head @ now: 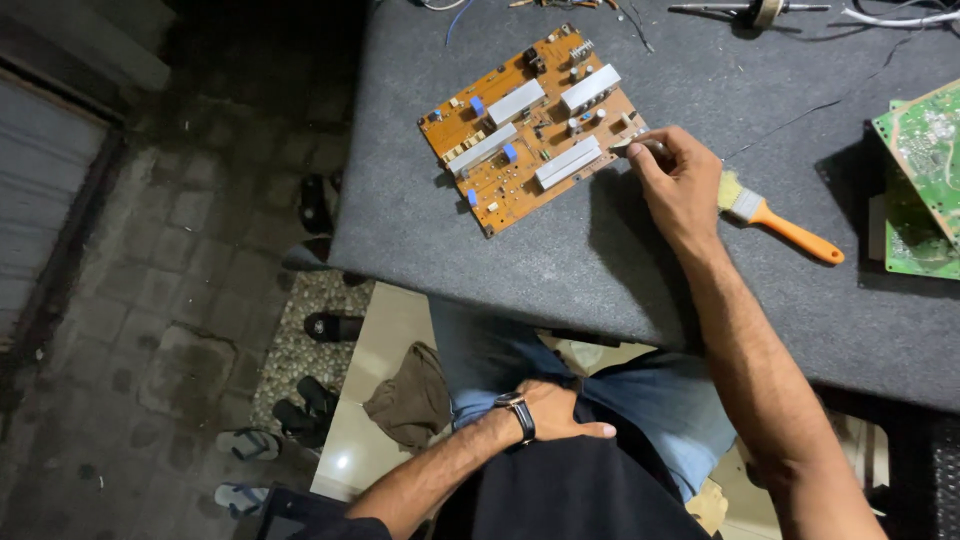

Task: Cleaning a circuit board with a brush on a repair bench

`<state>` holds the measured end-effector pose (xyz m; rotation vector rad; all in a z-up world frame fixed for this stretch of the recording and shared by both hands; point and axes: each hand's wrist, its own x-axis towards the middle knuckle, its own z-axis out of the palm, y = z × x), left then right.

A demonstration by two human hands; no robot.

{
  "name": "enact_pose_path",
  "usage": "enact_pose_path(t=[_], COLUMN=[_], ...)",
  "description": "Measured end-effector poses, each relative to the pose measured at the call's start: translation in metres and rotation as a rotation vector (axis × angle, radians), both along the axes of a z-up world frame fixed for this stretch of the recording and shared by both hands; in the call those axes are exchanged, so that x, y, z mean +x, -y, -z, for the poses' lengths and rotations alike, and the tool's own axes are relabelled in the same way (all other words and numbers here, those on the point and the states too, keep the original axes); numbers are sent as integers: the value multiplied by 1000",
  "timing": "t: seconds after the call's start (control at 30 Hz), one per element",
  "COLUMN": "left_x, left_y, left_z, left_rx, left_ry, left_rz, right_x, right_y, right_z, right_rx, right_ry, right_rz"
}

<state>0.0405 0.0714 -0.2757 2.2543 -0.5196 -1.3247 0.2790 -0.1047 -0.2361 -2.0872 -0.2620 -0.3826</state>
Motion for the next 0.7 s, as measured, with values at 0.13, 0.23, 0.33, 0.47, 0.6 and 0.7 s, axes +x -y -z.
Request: enact_pose_path(t=[0.13, 0.23, 0.33, 0.47, 0.6, 0.7], left_x=[-4, -7, 1, -2, 0, -3], left_y=[9, 12, 11, 6, 11, 11], left_z=[17, 30, 25, 13, 3, 15], left_rx=[42, 55, 100, 46, 51, 65], left_ry=[48, 58, 29, 90, -2, 9], left_rz=[-35, 18, 94, 42, -4, 17], right_x=[-8, -8, -6, -8, -4, 2], right_y=[-6, -6, -5, -7, -1, 4], right_z=[-19, -13, -17, -21, -15, -4], right_rx=[-67, -84, -91, -64, -142, -225], right_ry=[11, 15, 38, 48, 115, 122], right_rz=[-17, 1, 4, 13, 57, 134])
